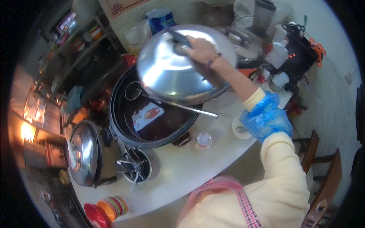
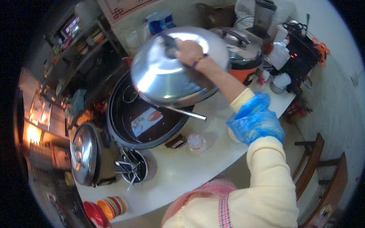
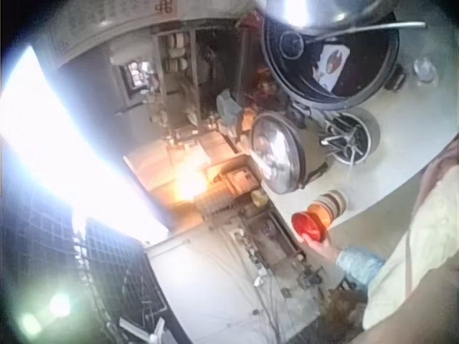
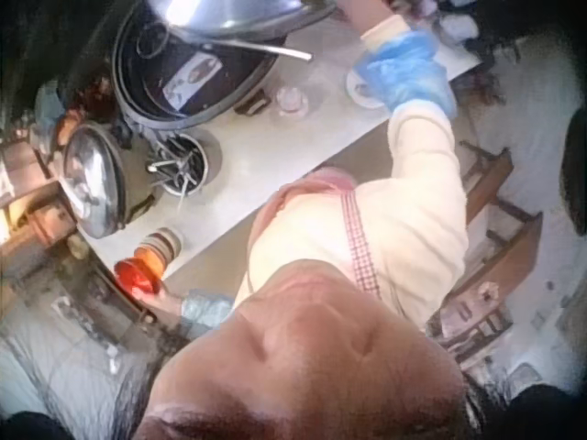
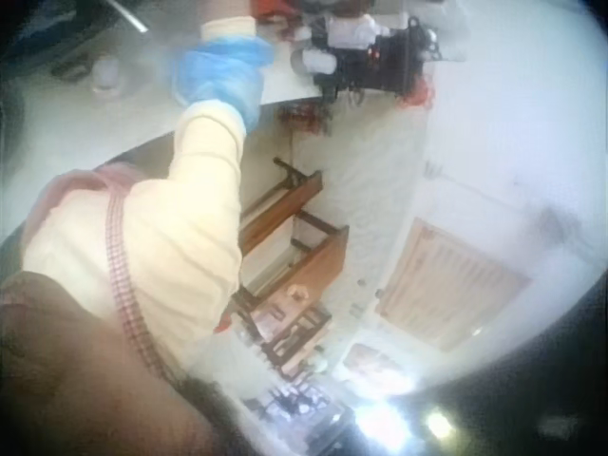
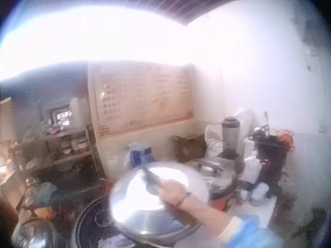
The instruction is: The person scoops a dark red porridge from a large pot into a red bowl, adds a white substance from a small bowl, and transfers the mixture into a plastic cup. They then use a machine to add ice to the cup, seal it, and hand it to a customer.
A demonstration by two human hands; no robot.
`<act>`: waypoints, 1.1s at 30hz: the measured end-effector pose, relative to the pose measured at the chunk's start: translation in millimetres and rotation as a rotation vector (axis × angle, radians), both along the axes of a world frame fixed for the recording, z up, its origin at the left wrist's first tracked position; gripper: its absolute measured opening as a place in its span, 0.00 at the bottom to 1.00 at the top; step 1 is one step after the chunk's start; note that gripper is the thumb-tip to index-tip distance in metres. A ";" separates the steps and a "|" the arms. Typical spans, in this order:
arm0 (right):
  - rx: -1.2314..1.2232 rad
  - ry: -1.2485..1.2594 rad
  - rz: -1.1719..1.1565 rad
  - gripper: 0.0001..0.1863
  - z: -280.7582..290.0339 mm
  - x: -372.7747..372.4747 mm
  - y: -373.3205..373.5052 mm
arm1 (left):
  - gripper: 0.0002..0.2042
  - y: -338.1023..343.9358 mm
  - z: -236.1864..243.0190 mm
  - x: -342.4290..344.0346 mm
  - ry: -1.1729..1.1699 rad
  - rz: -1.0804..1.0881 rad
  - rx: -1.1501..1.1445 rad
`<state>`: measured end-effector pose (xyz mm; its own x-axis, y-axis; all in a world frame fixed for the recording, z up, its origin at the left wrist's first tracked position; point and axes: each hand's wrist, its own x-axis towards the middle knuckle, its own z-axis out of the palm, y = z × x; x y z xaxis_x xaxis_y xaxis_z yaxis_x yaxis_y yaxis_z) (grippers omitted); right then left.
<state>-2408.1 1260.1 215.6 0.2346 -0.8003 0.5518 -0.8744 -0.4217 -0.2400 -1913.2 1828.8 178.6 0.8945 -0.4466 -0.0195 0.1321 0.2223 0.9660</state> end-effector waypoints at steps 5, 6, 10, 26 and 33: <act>-0.051 0.003 -0.114 0.29 -31.7 -89.3 -30.9 | 0.31 -35.9 -68.3 22.8 0.106 -0.004 0.106; -0.066 0.014 -0.171 0.32 -38.8 -98.2 -34.8 | 0.31 -56.9 -55.7 4.3 0.386 0.082 0.025; 0.005 0.052 -0.237 0.35 -48.8 -106.8 -43.2 | 0.31 -79.0 -50.2 -55.2 0.238 -0.077 0.047; 0.292 -0.358 -0.036 0.18 -110.6 -67.2 203.3 | 0.29 -126.2 -103.0 -105.6 0.559 -0.443 0.003; 0.335 -1.422 0.103 0.17 -90.7 27.3 214.2 | 0.29 -119.1 -119.5 -109.3 0.573 -0.662 -0.002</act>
